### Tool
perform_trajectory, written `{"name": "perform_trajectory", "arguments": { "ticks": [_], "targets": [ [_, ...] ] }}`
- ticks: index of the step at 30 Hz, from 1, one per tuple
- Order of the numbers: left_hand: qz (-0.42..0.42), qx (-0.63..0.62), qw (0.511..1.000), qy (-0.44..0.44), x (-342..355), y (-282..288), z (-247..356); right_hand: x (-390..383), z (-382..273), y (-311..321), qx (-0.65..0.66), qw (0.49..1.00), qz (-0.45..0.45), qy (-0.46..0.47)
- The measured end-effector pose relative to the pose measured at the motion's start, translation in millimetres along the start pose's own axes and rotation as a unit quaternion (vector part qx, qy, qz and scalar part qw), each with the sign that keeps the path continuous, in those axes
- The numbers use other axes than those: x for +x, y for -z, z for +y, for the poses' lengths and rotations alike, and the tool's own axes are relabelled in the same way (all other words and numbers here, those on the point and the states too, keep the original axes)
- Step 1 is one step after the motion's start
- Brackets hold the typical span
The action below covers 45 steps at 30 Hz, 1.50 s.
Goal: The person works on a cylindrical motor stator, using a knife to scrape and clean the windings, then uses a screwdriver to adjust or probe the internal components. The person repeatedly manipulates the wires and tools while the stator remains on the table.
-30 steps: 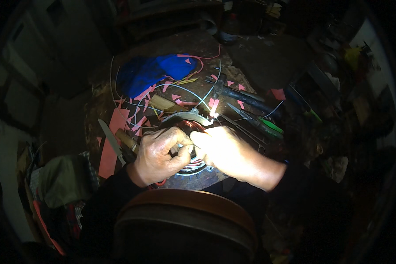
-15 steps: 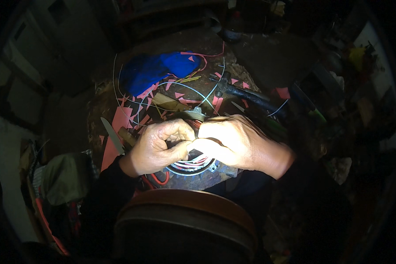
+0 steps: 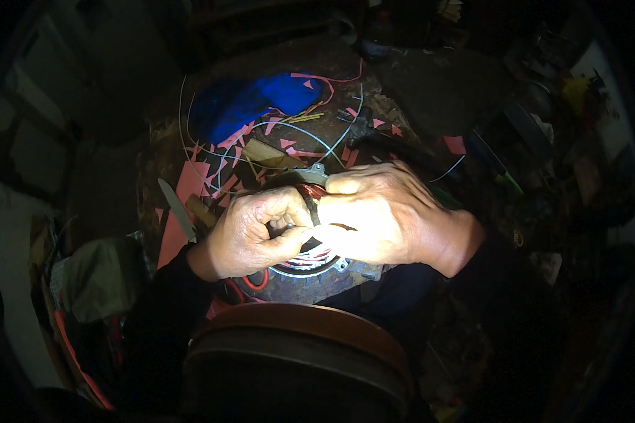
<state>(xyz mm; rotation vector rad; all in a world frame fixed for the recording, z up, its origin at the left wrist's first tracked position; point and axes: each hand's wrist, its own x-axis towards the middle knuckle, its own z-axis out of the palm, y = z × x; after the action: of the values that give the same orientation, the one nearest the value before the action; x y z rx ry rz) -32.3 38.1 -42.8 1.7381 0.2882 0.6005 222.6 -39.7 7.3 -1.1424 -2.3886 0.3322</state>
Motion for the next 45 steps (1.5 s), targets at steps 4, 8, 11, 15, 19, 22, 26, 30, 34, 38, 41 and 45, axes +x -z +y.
{"name": "perform_trajectory", "arguments": {
  "ticks": [4, 8, 11, 15, 19, 22, 26, 30, 34, 38, 41, 45],
  "targets": [
    [0.017, -0.002, 1.0, -0.015, 1, 1, -2, -5, -4, 16, -0.069, 0.995, 0.051, 0.042],
    [0.009, -0.001, 0.999, -0.042, 6, -1, -4, 3, -2, 12, -0.122, 0.99, 0.032, 0.066],
    [0.001, 0.009, 1.0, -0.029, 3, 0, -2, 12, -1, 11, -0.096, 0.989, 0.005, 0.11],
    [0.023, -0.038, 0.999, -0.01, 0, -2, -2, 12, -5, 28, -0.19, 0.968, -0.025, 0.159],
    [0.017, -0.053, 0.998, -0.027, 7, -3, -5, 11, -6, 28, -0.223, 0.963, -0.004, 0.153],
    [0.012, -0.016, 1.0, -0.011, 6, -2, -4, 15, -3, 15, -0.19, 0.966, 0.005, 0.176],
    [0.018, 0.004, 1.0, -0.02, 2, -3, -3, 15, -3, 17, -0.217, 0.955, 0.017, 0.201],
    [0.013, -0.038, 0.999, 0.033, 4, -2, -5, 12, -4, 23, -0.27, 0.942, 0.024, 0.199],
    [0.008, -0.019, 0.999, 0.045, 2, -2, -4, 15, -3, 16, -0.246, 0.95, 0.022, 0.193],
    [0.02, -0.024, 0.999, 0.043, -1, -4, -6, 11, -7, 20, -0.267, 0.952, -0.009, 0.146],
    [0.034, -0.022, 0.999, 0.028, -1, -5, -8, 2, -18, 23, -0.237, 0.959, -0.073, -0.136],
    [0.039, -0.016, 0.999, 0.011, -1, -5, -9, -5, -23, 2, 0.156, 0.958, -0.058, -0.235]
  ]
}}
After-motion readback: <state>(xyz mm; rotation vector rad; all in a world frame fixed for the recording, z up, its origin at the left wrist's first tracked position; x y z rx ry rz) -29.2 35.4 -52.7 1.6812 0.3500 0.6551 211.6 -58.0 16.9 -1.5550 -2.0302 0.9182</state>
